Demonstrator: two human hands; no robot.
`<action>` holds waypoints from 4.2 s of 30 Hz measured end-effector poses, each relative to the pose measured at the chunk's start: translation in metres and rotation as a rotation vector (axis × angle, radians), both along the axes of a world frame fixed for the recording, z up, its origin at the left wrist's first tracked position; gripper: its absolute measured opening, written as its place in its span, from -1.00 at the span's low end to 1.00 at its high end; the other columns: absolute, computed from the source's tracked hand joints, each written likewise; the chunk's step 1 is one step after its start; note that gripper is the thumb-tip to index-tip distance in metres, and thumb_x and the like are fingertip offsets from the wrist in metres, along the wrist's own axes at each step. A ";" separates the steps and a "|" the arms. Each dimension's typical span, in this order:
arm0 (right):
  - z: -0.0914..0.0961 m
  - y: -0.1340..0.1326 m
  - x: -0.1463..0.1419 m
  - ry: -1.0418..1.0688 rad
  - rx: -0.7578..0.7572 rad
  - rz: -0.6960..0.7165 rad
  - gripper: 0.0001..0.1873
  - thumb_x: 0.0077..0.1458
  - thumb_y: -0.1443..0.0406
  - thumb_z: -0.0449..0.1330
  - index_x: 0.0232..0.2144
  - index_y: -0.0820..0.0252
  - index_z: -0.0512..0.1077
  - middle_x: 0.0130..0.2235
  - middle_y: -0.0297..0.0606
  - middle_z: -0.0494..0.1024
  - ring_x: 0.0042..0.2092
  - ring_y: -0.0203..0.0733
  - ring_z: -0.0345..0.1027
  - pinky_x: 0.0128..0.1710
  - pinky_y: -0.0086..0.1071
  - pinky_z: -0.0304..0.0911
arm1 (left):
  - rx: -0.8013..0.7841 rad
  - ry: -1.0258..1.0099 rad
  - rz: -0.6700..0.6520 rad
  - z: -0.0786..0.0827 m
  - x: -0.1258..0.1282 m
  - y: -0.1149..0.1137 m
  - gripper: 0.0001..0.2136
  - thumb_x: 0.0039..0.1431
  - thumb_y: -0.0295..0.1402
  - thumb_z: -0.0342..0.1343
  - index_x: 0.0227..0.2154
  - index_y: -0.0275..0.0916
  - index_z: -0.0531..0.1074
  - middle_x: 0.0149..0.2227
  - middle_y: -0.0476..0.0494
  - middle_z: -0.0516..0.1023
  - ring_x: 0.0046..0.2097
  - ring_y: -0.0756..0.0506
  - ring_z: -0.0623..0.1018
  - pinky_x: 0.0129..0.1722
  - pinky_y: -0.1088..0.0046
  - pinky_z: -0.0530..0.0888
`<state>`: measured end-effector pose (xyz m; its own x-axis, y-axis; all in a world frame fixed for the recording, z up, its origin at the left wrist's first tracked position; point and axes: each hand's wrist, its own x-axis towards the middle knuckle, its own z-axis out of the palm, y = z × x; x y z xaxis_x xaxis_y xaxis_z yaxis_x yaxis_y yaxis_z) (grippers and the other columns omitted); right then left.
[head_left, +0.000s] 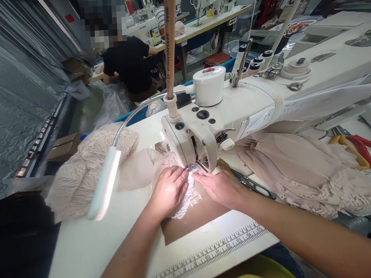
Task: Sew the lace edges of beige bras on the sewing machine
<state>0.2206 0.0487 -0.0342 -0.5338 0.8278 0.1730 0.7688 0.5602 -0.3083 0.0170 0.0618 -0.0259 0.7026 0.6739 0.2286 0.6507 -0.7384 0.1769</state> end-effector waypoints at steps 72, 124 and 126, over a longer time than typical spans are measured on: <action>0.003 -0.010 0.006 -0.066 0.011 0.080 -0.59 0.06 0.52 0.01 -0.09 0.14 0.44 -0.31 -0.25 0.39 -0.29 -0.21 0.14 -0.32 -0.34 -0.07 | -0.119 0.050 -0.053 0.009 -0.007 -0.016 -0.62 0.24 -0.25 -0.04 0.07 -0.29 0.34 0.13 -0.25 0.37 0.03 -0.26 0.39 -0.02 0.11 0.37; -0.003 -0.011 0.021 0.100 0.127 0.352 -0.74 0.06 0.49 0.05 -0.26 0.20 0.49 -0.38 -0.27 0.39 -0.30 -0.22 0.13 -0.33 -0.37 -0.04 | 0.007 0.037 -0.202 -0.002 -0.017 -0.017 -0.72 0.28 -0.45 -0.11 -0.05 -0.17 0.42 -0.28 -0.18 0.43 -0.25 -0.10 0.35 -0.21 0.31 0.32; -0.004 -0.011 0.021 0.116 0.138 0.355 -0.75 0.08 0.47 0.05 -0.28 0.20 0.49 -0.39 -0.27 0.39 -0.31 -0.22 0.12 -0.34 -0.37 -0.05 | 0.017 0.059 -0.210 -0.001 -0.017 -0.017 -0.71 0.29 -0.45 -0.12 -0.04 -0.17 0.42 -0.28 -0.18 0.43 -0.26 -0.10 0.34 -0.21 0.30 0.32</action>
